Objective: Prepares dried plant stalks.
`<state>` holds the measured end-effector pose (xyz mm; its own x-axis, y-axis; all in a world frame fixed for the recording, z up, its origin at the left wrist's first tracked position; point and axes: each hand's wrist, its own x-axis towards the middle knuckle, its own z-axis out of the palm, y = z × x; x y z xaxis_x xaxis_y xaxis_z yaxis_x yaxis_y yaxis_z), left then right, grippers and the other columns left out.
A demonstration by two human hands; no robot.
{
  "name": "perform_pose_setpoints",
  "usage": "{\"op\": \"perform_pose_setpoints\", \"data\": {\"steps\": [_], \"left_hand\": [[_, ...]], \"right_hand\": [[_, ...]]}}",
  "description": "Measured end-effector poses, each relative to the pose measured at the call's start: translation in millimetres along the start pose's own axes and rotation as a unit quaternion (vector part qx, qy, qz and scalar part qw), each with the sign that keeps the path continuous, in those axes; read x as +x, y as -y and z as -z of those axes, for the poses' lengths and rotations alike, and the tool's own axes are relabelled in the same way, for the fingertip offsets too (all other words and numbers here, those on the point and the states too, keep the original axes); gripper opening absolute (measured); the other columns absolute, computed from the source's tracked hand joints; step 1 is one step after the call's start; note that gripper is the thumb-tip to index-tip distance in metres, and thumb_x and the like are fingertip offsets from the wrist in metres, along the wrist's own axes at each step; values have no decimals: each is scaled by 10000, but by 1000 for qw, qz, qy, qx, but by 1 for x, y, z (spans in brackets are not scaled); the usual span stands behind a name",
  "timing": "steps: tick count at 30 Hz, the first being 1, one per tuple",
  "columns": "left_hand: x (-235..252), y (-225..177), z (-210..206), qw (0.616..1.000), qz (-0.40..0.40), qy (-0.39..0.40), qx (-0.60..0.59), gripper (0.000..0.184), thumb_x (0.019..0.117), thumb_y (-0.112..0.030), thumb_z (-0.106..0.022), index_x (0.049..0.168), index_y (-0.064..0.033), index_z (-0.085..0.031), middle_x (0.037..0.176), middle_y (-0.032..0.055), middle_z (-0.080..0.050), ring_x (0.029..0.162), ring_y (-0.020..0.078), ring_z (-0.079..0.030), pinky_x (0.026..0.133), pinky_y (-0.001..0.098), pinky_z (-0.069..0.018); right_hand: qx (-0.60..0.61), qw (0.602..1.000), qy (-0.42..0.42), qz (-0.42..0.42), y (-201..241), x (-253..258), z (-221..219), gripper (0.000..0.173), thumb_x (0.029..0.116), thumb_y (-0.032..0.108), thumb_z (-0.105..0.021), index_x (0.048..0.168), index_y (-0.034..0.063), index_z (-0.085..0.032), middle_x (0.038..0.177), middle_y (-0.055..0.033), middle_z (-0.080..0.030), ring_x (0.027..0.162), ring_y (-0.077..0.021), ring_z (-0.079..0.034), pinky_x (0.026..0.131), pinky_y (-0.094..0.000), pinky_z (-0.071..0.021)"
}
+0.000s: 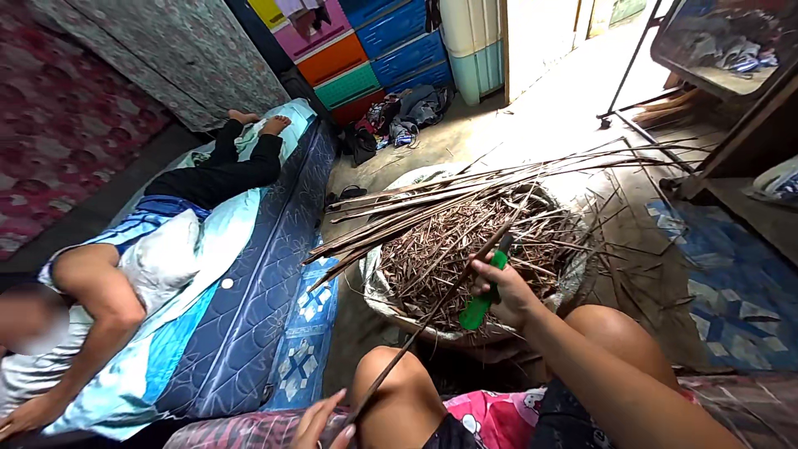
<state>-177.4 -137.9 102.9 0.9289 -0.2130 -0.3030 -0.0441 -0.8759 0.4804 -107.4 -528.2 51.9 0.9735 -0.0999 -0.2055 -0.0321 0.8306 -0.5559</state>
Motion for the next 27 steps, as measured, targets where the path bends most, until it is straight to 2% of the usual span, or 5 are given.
{"op": "perform_pose_setpoints", "data": {"steps": [5,13,17,21,27], "left_hand": [[69,-96,-5,989,-130,-4,-67,576,905,-395,-712,1392,-98,-632,1433,132,-584,1293,286,-578,1010,499,-509],[164,-205,-22,963,-183,133,-147,595,1040,-244,-581,1592,-173,-370,1470,72,-573,1216,160,-635,1045,422,-509],[187,-221,-27,976,-124,65,-169,409,1101,-228,-462,1497,-148,-524,960,34,-731,689,106,-656,657,306,-552],[215,-211,-22,988,-98,-24,-113,350,1063,-144,-485,1369,-95,-646,1150,48,-742,976,152,-722,941,376,-562],[264,-191,-25,991,-41,-14,-127,442,1066,-54,-391,1458,-139,-574,1148,96,-711,944,199,-695,871,399,-556]], "right_hand": [[-60,995,66,-35,-12,-20,-22,100,977,14,-592,1035,67,-654,717,15,-664,536,-41,-575,549,-204,-532],[-206,977,46,-31,16,13,-34,78,948,35,-663,1023,17,-649,701,-10,-638,522,-44,-538,515,-197,-485],[-263,964,-31,16,35,42,-34,175,1025,74,-588,1191,19,-568,841,-24,-592,589,-55,-516,547,-195,-465],[-338,935,-95,44,30,72,-10,513,962,14,-505,1471,0,-442,946,-58,-551,706,-99,-538,619,-249,-470],[-447,888,-87,-66,23,83,4,527,985,31,-432,1511,11,-448,1268,-138,-589,1012,-184,-588,821,-340,-497]]}}
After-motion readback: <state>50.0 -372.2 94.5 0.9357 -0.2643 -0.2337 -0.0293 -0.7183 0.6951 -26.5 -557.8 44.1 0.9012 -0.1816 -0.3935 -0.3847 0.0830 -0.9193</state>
